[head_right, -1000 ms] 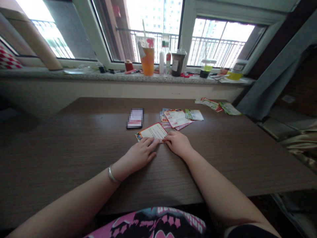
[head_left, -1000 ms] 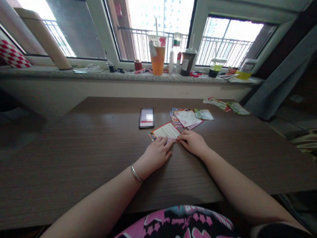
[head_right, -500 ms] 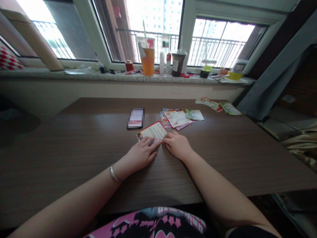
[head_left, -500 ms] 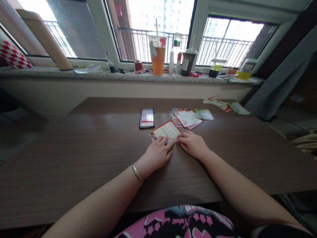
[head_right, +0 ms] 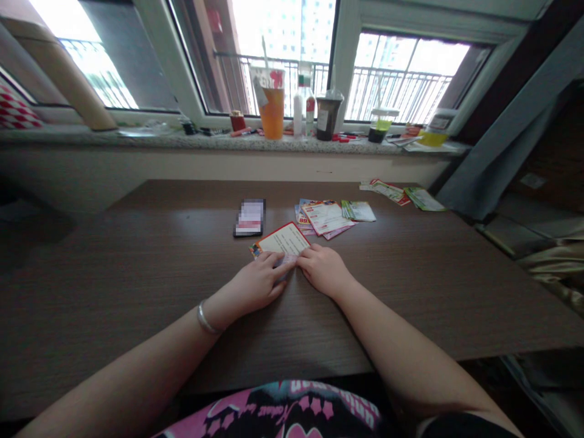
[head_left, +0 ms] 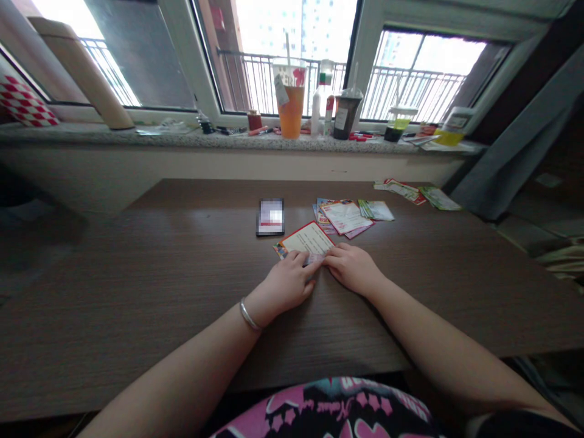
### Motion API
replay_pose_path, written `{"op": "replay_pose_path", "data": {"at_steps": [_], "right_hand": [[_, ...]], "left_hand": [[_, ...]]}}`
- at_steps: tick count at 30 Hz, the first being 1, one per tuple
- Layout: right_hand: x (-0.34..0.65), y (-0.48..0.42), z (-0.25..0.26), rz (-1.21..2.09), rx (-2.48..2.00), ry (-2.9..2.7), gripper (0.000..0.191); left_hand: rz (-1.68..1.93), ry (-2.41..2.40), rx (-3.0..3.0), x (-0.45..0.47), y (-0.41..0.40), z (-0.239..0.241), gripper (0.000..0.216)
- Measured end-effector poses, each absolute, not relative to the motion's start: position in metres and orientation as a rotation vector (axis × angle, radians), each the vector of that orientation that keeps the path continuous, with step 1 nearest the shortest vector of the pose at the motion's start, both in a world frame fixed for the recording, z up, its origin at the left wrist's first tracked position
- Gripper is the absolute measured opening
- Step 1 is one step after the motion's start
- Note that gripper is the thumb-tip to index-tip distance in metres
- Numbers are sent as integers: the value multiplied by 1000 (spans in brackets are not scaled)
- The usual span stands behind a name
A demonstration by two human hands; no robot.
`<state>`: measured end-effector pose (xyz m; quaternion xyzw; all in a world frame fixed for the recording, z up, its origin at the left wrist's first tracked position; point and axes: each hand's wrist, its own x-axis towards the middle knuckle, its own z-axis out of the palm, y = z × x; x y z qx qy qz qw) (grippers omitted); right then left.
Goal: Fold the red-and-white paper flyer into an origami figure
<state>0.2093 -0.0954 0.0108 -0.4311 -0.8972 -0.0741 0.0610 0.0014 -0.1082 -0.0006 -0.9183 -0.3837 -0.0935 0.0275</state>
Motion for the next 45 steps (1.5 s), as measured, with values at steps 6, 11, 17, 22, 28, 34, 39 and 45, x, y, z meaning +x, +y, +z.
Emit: {"op": "replay_pose_path", "data": {"at_steps": [6,11,17,22,28,34,39,45], "right_hand": [[212,-93,7,-247,-1258,-2713,24],[215,-87,7,-217,-1194,-2741,23],[217,-86,18,-169,-1286,-2748,20],[222,-88,26,-167,-1375,-2741,21],[228,-88,33,-173,-1474,-2735,22],[234,-88,34,-179,-1530,-2738,21],[239,-85,36,-168,-1597,-2732,19],[245,-86,41,-155,-1621,-2736,18]], "left_hand": [[-273,-1185,-2820,1,-108,-3,50],[-261,-1187,-2819,2,-109,-1,50],[-246,-1185,-2819,3,-109,2,46],[-259,-1191,-2824,4,-109,5,45],[-256,-1198,-2818,4,-110,6,45],[-245,-1189,-2812,4,-110,6,46],[-249,-1188,-2801,4,-110,5,47],[-257,-1186,-2792,4,-111,3,47]]}}
